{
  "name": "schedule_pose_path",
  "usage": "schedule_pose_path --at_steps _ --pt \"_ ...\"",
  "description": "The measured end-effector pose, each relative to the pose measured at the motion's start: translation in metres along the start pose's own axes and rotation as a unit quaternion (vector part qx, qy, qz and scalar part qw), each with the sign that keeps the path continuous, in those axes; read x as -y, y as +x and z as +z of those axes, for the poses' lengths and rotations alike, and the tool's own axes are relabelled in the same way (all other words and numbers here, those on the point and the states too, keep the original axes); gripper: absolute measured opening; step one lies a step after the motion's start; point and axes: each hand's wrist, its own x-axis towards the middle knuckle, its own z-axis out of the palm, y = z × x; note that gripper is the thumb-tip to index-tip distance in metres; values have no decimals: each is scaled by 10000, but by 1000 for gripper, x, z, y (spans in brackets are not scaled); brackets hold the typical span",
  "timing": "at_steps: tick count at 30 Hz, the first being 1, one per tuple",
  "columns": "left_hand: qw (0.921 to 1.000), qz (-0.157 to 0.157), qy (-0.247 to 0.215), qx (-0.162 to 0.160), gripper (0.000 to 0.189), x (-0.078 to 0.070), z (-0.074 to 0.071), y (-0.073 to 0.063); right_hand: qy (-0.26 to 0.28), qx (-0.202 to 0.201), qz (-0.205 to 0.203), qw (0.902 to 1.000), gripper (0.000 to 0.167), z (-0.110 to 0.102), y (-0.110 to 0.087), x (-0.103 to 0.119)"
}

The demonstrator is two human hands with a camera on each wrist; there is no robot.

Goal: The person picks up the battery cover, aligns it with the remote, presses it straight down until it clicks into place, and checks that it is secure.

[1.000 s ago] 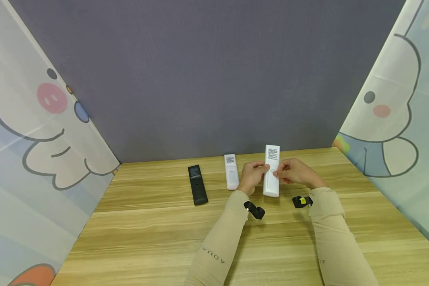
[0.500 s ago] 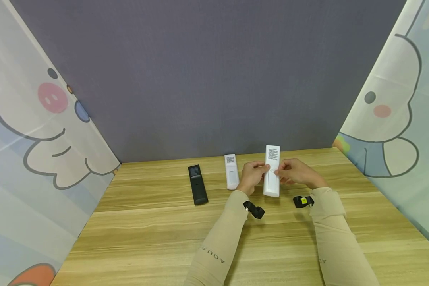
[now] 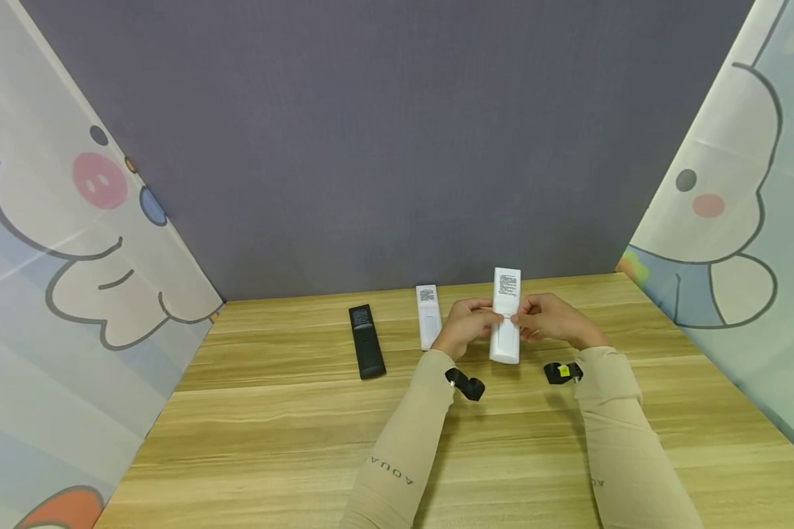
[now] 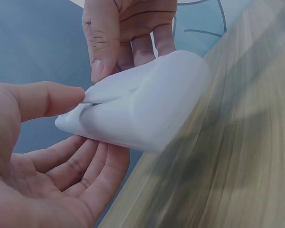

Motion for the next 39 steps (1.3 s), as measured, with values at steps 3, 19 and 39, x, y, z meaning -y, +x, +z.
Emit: schedule_pose_path --at_steps 3,19,39 --pt "10000 -1 49 -9 37 0 0 0 29 20 20 10000 17 0 0 -1" --pt "9999 86 114 -63 37 1 0 2 -40 -29 78 10000 16 1 2 0" --pt "9999 61 107 -105 32 2 2 2 -91 -89 107 9999 14 2 3 -2"
